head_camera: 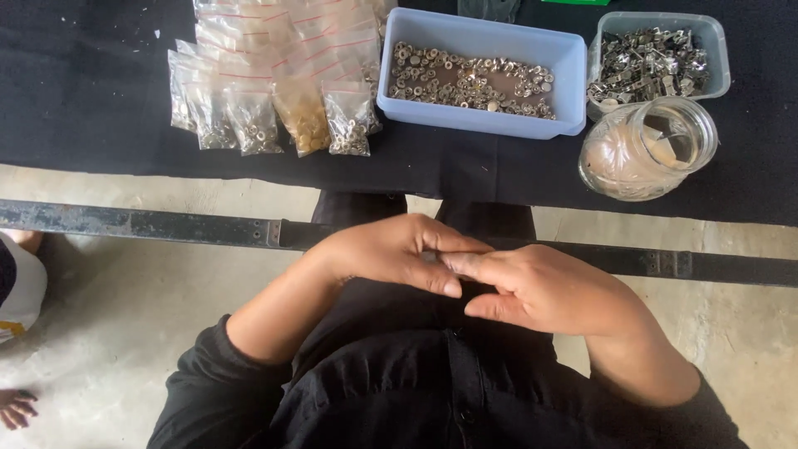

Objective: Picking up small metal components from a container and placing them into small plastic zip-lock bags.

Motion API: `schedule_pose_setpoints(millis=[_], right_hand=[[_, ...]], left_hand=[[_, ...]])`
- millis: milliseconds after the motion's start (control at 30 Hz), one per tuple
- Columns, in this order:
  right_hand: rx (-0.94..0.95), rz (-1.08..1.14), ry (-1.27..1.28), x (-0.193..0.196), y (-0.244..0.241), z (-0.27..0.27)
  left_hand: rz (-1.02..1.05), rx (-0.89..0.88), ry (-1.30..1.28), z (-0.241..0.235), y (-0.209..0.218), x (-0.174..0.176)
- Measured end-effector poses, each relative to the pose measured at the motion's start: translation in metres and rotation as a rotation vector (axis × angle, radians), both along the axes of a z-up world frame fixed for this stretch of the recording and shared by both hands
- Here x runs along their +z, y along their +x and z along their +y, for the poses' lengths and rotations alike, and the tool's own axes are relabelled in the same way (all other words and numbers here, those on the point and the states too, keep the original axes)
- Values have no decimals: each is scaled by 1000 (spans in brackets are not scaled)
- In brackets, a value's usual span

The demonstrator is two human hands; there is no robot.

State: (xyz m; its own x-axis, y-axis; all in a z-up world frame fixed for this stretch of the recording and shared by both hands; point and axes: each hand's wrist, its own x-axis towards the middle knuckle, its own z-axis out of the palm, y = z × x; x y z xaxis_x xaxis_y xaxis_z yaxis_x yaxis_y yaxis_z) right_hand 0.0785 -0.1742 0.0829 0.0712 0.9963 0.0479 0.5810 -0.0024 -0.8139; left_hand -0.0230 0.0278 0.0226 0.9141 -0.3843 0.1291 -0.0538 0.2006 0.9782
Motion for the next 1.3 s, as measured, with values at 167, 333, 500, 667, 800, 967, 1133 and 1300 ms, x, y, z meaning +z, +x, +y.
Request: schedule_pose_setpoints(millis=[167, 333, 500, 667, 800, 967, 1133, 1300], right_hand=[[-5, 23, -120, -27, 4, -11], [87, 94, -431, -10, 2, -2], [45, 16, -415, -40, 12, -9], [-57, 26, 41, 1, 41, 18], [-339, 32, 38, -10, 104, 57], [-444, -151, -65, -122, 199, 156], [-193, -415, -31, -182, 224, 229], [-210, -699, -276, -157, 200, 241]], left_hand=[[-2, -81, -27, 0, 4, -15], [78, -179, -13, -3, 3, -38], [103, -119, -48, 3, 7, -57], [116, 56, -179, 19, 14, -67], [97, 163, -320, 34, 22, -90], [135, 261, -377, 33, 25, -124], [179, 317, -464, 28, 17, -129], [177, 308, -472, 30, 19, -132]])
